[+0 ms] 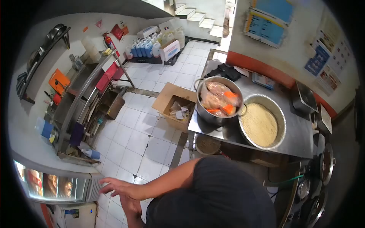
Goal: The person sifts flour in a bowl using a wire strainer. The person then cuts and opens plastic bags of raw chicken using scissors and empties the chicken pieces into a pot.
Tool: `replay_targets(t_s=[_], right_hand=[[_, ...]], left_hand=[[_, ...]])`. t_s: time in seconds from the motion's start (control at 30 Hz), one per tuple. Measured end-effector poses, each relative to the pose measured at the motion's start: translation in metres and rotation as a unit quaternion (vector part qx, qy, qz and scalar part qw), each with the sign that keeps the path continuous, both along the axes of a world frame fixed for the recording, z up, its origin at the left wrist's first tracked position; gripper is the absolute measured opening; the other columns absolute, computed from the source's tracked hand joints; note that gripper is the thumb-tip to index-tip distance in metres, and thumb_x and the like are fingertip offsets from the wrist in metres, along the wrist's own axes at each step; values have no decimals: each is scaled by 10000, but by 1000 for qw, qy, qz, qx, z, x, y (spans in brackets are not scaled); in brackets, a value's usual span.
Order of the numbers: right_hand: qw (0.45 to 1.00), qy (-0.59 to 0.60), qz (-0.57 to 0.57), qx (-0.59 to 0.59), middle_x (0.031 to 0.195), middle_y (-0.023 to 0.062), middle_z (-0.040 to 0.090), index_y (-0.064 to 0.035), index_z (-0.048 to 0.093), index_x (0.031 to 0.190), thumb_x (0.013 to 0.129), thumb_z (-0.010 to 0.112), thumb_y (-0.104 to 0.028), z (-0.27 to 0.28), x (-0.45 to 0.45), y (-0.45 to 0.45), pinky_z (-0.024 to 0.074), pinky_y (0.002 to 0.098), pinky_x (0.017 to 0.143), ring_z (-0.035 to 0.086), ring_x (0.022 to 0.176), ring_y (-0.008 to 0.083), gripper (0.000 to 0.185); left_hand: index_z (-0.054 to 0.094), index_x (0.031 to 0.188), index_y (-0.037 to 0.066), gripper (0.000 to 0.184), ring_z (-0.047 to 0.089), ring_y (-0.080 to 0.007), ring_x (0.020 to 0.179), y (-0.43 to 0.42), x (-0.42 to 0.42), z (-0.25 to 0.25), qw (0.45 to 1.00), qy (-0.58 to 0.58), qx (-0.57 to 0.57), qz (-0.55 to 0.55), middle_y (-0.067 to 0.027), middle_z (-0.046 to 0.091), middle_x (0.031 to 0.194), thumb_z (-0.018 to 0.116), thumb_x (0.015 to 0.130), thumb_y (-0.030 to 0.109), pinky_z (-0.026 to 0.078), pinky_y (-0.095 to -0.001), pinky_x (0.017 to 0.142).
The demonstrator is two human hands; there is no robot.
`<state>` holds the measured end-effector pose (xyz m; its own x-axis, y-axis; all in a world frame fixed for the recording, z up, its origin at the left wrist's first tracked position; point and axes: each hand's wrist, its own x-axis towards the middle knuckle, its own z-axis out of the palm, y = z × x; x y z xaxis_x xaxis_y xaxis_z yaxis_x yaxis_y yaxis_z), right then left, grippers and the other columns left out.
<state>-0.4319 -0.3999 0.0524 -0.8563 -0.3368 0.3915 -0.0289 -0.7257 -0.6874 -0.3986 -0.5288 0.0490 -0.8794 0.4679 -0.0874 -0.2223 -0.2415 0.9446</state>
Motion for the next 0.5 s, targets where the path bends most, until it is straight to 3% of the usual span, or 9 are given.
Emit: replay_targets(t_s=[0.07, 0.17, 0.23, 0.3, 0.37, 0.4, 0.43, 0.47, 0.5], right_hand=[[997, 31, -74, 15, 1495, 136, 534, -157, 293, 1613, 1041, 473, -625, -5, 27, 4, 327, 439, 1153, 435, 1423, 250, 761], [976, 32, -182, 111, 1533, 181, 509, -79, 252, 1615, 949, 500, -754, -10, 77, 24, 324, 450, 1168, 451, 1428, 279, 980], [971, -70, -220, 58, 1535, 193, 504, -79, 266, 1608, 954, 533, -718, -5, 123, 47, 322, 420, 1165, 448, 1430, 259, 952], [959, -107, -262, 26, 1525, 197, 508, -92, 287, 1600, 964, 565, -673, -15, 166, 66, 325, 400, 1162, 446, 1430, 248, 905], [944, -149, -293, -28, 1496, 185, 535, -114, 290, 1599, 975, 554, -668, -5, 220, 88, 343, 382, 1146, 457, 1416, 235, 875], [933, -143, -329, -32, 1445, 144, 586, -116, 362, 1563, 983, 596, -578, -5, 244, 103, 383, 377, 1103, 507, 1358, 222, 778], [921, -136, -364, -38, 1394, 104, 638, -118, 434, 1527, 991, 638, -488, -9, 266, 121, 422, 373, 1060, 558, 1300, 209, 683], [845, -108, -491, 184, 1348, 120, 651, -111, 501, 1460, 936, 715, -452, -15, 290, 149, 436, 392, 1028, 582, 1240, 239, 660], [708, -79, -583, 391, 1303, 136, 664, -105, 568, 1393, 882, 792, -416, -17, 317, 178, 449, 411, 995, 606, 1181, 269, 639]], left_hand=[[412, 1510, 84, 601, 526, -210, 1316, -2, 7, -35, 998, -34, 46, -5, -68, 533, 1387, 561, 1061, 455, 449, -416, 1095], [409, 1525, 69, 654, 505, -212, 1345, 15, 24, -58, 991, -95, 21, -92, -74, 528, 1404, 589, 1047, 477, 420, -409, 1128], [446, 1503, 22, 738, 495, -227, 1368, 45, 55, -41, 984, -85, 13, -155, -89, 512, 1436, 687, 992, 497, 429, -410, 1127], [432, 1523, 18, 639, 527, -222, 1336, 69, 82, -39, 955, -130, 48, -263, -100, 530, 1436, 668, 1024, 339, 454, -380, 1098], [480, 1473, 9, 477, 552, -215, 1306, 85, 97, -70, 926, -59, -43, -370, -107, 572, 1405, 603, 1031, 138, 478, -357, 1064], [465, 1438, -12, 440, 612, -243, 1247, 98, 105, -58, 890, -30, -120, -439, -154, 619, 1361, 515, 1001, -9, 491, -364, 1047], [451, 1438, -4, 461, 634, -266, 1227, 106, 110, -55, 879, -24, -123, -461, -173, 630, 1348, 506, 981, -27, 495, -382, 1050], [437, 1438, 4, 483, 655, -289, 1207, 115, 115, -54, 866, -19, -126, -483, -193, 642, 1336, 497, 961, -44, 499, -401, 1054], [423, 1438, 11, 506, 677, -313, 1186, 121, 119, -53, 853, -14, -130, -504, -212, 653, 1323, 489, 941, -62, 503, -419, 1058]])
